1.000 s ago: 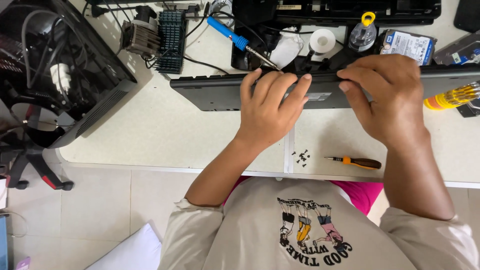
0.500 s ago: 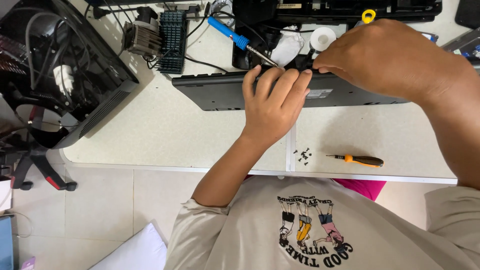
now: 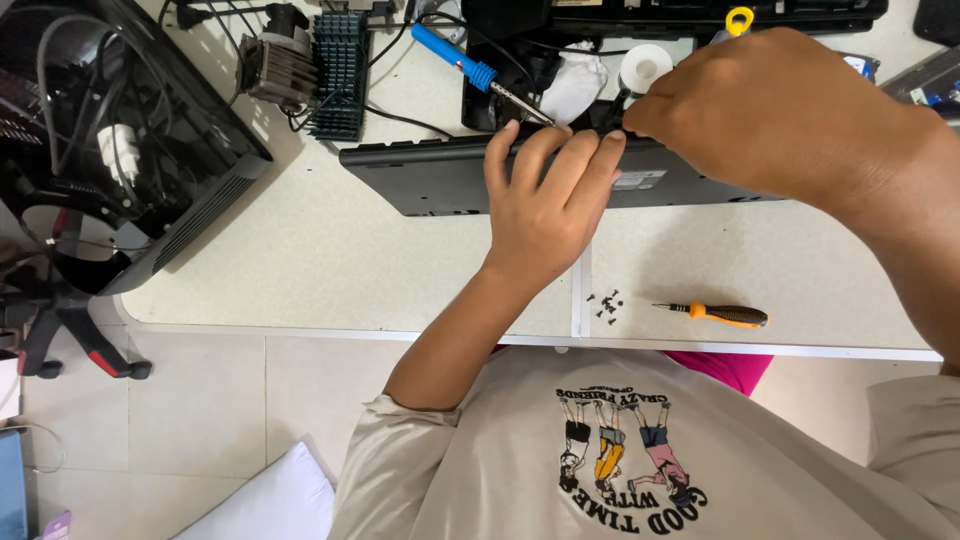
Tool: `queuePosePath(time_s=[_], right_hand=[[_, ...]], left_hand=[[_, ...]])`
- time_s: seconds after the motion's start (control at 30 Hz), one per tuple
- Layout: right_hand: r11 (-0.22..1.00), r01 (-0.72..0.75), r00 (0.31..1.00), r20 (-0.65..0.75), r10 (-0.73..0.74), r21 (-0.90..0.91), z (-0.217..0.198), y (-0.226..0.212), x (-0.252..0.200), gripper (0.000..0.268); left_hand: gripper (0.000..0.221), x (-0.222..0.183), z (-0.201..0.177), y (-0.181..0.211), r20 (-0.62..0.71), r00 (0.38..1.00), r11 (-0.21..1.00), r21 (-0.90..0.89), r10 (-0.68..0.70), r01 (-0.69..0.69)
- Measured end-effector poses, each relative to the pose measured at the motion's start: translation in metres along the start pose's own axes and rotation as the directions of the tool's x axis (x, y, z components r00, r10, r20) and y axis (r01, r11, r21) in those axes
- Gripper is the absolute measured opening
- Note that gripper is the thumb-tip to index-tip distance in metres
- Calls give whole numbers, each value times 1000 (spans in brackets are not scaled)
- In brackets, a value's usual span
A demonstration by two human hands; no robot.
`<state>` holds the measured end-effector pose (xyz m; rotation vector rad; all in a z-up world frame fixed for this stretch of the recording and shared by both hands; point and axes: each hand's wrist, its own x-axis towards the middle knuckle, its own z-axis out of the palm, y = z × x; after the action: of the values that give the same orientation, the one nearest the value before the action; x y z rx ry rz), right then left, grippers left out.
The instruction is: Unscrewing several screws from the back of a black keyboard and then attempting to pry the case apart for repair.
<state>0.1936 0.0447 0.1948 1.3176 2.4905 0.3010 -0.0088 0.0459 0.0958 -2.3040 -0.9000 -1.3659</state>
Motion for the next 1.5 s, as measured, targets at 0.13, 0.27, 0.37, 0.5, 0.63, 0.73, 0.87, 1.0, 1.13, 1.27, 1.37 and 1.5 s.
queuePosePath(time_s=[0.13, 0.27, 0.37, 0.5, 0.63, 0.73, 0.87, 1.0, 1.13, 1.27, 1.37, 1.5], right_hand=[[998, 22, 997, -74, -26, -67, 7, 2, 0, 18], [997, -7, 1000, -11, 7, -75, 1, 1, 3, 20], [997, -15, 999, 47, 19, -77, 2, -1, 2, 22], [990, 0, 999, 39, 6, -141, 6, -2, 0, 19], [989, 13, 1000, -6, -14, -146, 4, -6, -3, 20], [984, 12, 999, -45, -20, -175, 7, -6, -5, 22], [987, 16, 996, -79, -29, -159, 12, -5, -6, 29], [986, 10, 998, -56, -20, -167, 11, -7, -4, 34], [975, 2, 998, -67, -17, -222, 11, -10, -2, 29], [960, -38, 999, -21, 34, -279, 11, -13, -3, 31], [955, -53, 999, -19, 49, -291, 12, -14, -2, 32], [961, -66, 998, -21, 63, -268, 12, -14, -1, 26]], left_hand=[[9, -1, 0, 0, 40, 999, 1000, -14, -21, 22], [9, -1, 1, 0, 38, 999, 1000, -4, -27, 27], [8, -2, 2, 2, 19, 999, 999, -2, -33, 33], [15, -2, 2, 4, -9, 999, 999, -1, -41, 41], [18, -3, -1, 6, -9, 999, 999, 6, -35, 35], [16, -6, -1, 7, -4, 999, 999, -4, -37, 37], [14, -7, -2, 10, -2, 999, 999, 14, -50, 50], [14, -8, -3, 13, 22, 997, 997, 32, -70, 69], [31, 0, -11, 19, 52, 991, 992, 31, -121, 119], [18, -1, -9, 23, 117, 979, 986, 39, -166, 162], [28, 0, -8, 25, 141, 973, 983, 35, -184, 181], [33, 0, -9, 24, 158, 971, 983, 15, -180, 180]])
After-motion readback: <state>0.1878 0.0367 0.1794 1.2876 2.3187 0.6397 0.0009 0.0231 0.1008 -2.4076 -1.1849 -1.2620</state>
